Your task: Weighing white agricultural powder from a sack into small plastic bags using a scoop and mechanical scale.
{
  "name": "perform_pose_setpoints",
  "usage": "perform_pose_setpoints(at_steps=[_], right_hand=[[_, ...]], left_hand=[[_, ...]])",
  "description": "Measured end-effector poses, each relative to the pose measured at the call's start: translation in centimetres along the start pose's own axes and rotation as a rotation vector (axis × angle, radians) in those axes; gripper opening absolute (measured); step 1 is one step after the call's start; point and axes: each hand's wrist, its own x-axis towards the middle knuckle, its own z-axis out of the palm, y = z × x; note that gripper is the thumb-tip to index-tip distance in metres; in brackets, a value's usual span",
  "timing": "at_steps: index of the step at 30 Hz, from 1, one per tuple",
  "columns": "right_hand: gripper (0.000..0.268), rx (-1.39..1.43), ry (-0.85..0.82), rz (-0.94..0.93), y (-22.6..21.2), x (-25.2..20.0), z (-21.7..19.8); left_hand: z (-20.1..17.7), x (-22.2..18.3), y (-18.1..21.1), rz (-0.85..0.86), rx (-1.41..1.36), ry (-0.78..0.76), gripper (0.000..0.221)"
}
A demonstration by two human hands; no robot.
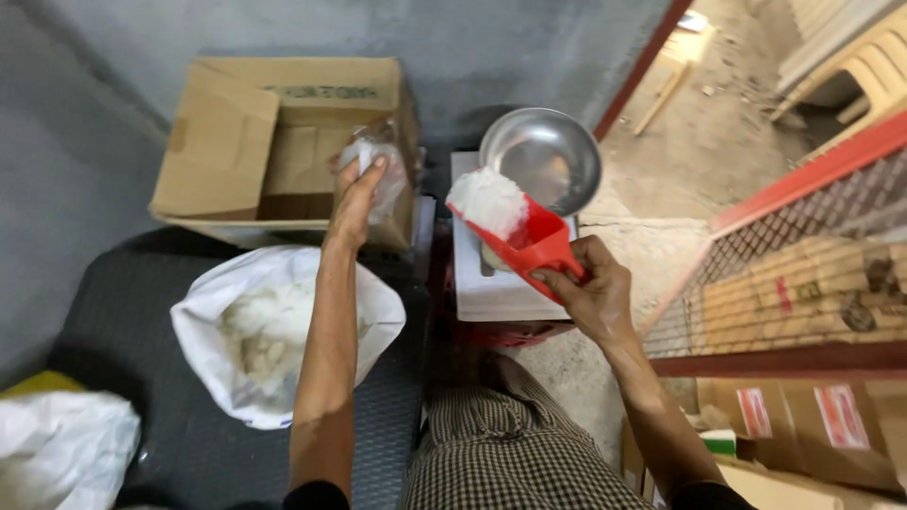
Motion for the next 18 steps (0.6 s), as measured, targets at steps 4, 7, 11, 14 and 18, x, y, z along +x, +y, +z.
perform_pose_setpoints(at_steps=[4, 7, 11, 14, 18], right_hand=[[0.028, -0.040, 0.074, 0.080, 0.5, 0.2, -3.9], [0.025, -0.220, 0.139, 0.140, 1.4, 0.4, -7.1], [0.026, -0.217, 0.233, -0.012, 2.1, 0.0, -10.8], [0.028, -0.178, 0.286, -0.068, 1.7, 0.2, -12.5], [0.031, -0.126, 0.321, -0.054, 2.3, 0.7, -13.5]], left_hand=[[6.9, 3.2, 0.4, -0.014, -0.022, -0.115, 0.031], [11.7, 6.0, -0.2, 0.053, -0.364, -0.385, 0.029], [17.4, 8.7, -2.4, -0.190, -0.891, -0.473, 0.030], [19.8, 13.7, -11.4, -0.338, -0.559, -0.310, 0.032], [22.0, 10.2, -9.8, -0.065, 0.618, -0.120, 0.028]])
